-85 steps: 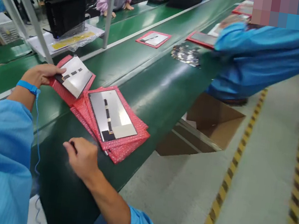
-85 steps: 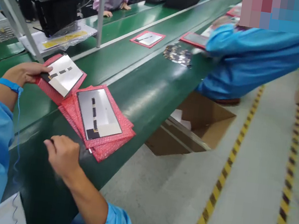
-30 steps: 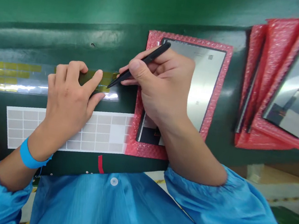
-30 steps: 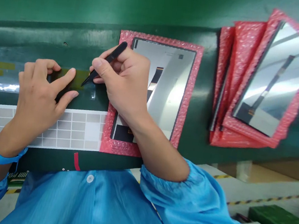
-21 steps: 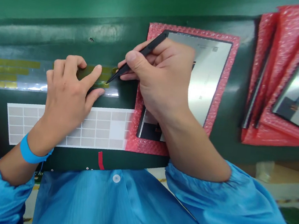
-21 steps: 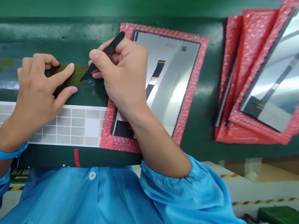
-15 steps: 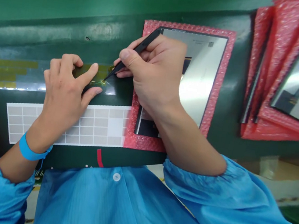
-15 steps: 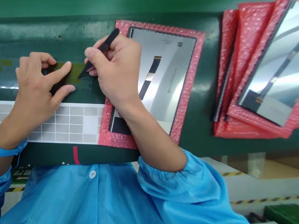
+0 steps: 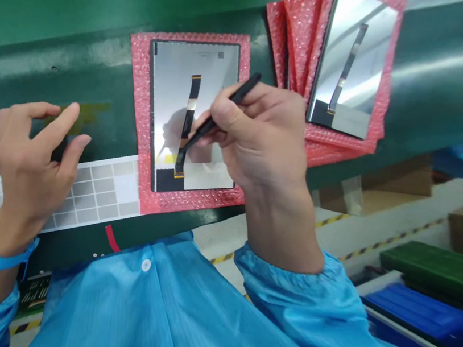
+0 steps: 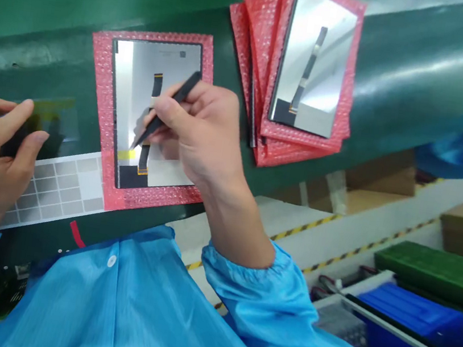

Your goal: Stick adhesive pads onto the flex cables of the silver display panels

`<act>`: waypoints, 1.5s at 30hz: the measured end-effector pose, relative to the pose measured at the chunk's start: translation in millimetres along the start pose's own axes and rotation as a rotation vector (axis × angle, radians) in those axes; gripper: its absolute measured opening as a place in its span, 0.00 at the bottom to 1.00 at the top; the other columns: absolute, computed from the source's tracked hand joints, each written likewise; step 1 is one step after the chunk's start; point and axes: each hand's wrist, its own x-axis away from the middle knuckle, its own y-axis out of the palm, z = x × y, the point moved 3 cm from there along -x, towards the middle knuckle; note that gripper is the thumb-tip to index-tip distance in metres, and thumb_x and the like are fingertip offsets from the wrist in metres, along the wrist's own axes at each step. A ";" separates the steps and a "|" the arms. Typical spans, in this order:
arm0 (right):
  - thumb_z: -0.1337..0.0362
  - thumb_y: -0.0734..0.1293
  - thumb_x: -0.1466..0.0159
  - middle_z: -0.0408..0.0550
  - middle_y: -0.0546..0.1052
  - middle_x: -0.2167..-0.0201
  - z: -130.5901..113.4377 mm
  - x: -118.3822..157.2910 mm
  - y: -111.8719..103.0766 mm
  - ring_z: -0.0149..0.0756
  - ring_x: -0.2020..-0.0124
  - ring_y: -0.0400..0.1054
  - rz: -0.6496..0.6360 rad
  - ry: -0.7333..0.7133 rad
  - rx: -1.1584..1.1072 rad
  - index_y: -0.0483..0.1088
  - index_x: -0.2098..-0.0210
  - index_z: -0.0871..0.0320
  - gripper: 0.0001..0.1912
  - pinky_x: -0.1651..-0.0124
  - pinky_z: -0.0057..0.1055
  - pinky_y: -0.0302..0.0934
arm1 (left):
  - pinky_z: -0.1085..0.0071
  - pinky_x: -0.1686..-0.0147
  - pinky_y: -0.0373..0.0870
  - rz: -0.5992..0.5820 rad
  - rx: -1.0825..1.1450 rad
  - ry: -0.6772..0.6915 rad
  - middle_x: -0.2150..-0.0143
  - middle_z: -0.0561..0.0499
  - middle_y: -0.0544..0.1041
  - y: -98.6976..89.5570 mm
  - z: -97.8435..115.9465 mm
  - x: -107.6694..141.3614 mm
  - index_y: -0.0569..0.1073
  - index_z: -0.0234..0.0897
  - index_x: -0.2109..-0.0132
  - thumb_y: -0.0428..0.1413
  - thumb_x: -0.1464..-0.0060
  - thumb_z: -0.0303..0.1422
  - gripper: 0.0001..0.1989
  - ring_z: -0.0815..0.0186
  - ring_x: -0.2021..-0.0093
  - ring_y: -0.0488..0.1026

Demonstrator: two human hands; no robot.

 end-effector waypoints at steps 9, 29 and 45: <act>0.46 0.81 0.38 0.45 0.83 0.73 19.1 25.5 -33.5 0.36 0.73 0.79 0.043 0.097 0.060 0.76 0.70 0.54 0.20 0.78 0.26 0.71 | 0.46 0.40 0.70 -0.114 0.157 0.158 0.38 0.39 0.80 37.0 121.4 36.0 0.76 0.44 0.35 0.60 0.32 0.31 0.20 0.45 0.37 0.76; 0.45 0.82 0.41 0.44 0.82 0.71 19.2 28.6 -33.9 0.46 0.70 0.79 0.112 0.043 0.144 0.80 0.69 0.45 0.15 0.75 0.40 0.75 | 0.39 0.36 0.68 -0.187 0.131 0.141 0.34 0.38 0.77 47.8 121.1 35.3 0.74 0.42 0.33 0.63 0.34 0.33 0.23 0.41 0.34 0.73; 0.61 0.78 0.33 0.43 0.83 0.72 16.2 28.8 -31.8 0.44 0.70 0.81 0.147 0.043 0.162 0.80 0.69 0.47 0.08 0.76 0.38 0.76 | 0.35 0.40 0.70 -0.169 0.094 0.159 0.36 0.36 0.78 45.4 123.3 34.0 0.78 0.37 0.36 0.62 0.33 0.33 0.20 0.39 0.35 0.74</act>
